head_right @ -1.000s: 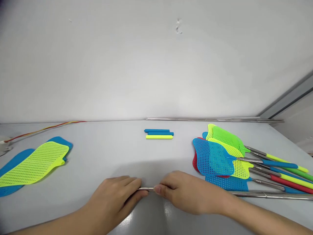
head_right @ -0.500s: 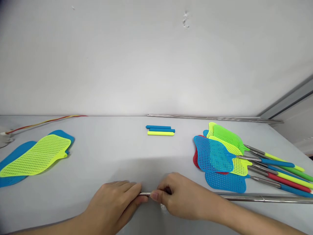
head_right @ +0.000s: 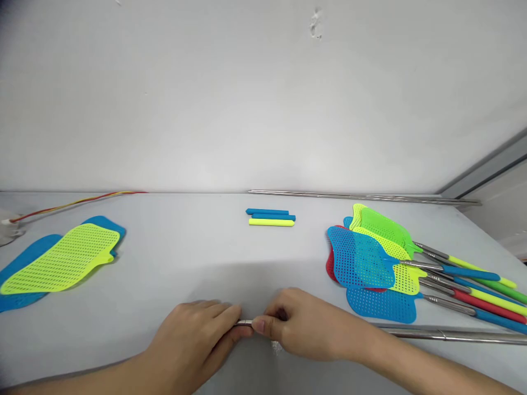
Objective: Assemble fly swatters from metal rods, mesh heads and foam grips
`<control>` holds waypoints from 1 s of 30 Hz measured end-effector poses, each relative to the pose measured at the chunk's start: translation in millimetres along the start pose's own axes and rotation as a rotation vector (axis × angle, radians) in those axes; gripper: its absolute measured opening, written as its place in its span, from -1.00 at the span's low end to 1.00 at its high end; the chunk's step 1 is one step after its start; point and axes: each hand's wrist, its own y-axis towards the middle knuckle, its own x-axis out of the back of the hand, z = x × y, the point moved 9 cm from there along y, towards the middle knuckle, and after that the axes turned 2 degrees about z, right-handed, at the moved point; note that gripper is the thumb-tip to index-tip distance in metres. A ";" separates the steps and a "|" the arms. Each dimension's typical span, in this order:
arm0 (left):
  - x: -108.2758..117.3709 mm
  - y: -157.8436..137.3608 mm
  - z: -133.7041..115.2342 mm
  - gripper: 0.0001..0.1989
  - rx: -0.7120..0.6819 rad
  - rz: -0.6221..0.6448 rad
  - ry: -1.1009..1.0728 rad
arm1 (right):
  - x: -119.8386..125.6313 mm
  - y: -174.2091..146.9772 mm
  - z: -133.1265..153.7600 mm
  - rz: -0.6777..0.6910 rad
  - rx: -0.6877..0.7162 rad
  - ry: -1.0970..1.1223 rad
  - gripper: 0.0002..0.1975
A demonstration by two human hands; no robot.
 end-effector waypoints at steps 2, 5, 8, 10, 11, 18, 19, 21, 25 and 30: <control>3.6 1.7 -1.4 -0.68 -0.032 -0.005 -0.015 | 1.7 -0.7 -2.5 0.017 -0.021 0.014 -0.53; 10.4 4.1 -2.1 -0.65 -0.075 -0.025 -0.028 | 7.7 -3.7 -6.6 0.011 -0.081 0.032 -0.51; 15.8 5.9 -0.2 -0.68 -0.101 -0.046 -0.015 | 13.3 -7.6 -8.3 0.003 -0.119 0.055 -0.50; 17.3 7.1 0.1 -0.73 -0.142 -0.045 0.017 | 16.9 -10.1 -7.0 0.004 -0.110 0.067 -0.50; 17.9 7.8 0.5 -0.76 -0.164 -0.045 0.037 | 19.0 -11.3 -5.5 0.005 -0.096 0.063 -0.50; 28.4 12.0 13.4 -0.80 -0.199 -0.099 0.108 | 40.8 -20.0 -2.1 -0.046 -0.070 0.009 -0.55; 28.6 11.8 14.2 -0.79 -0.199 -0.095 0.105 | 41.1 -20.4 -2.2 -0.038 -0.073 0.012 -0.55; 25.7 10.8 13.6 -0.80 -0.211 -0.061 0.087 | 37.1 -20.1 -3.0 0.009 -0.086 0.032 -0.55; 17.4 6.3 7.9 -0.83 -0.245 -0.019 0.081 | 22.0 -17.4 -0.8 0.133 -0.070 0.076 -0.58; 9.6 0.8 -0.5 -0.86 -0.270 -0.009 0.118 | 10.3 -13.9 -0.1 0.201 -0.036 0.128 -0.64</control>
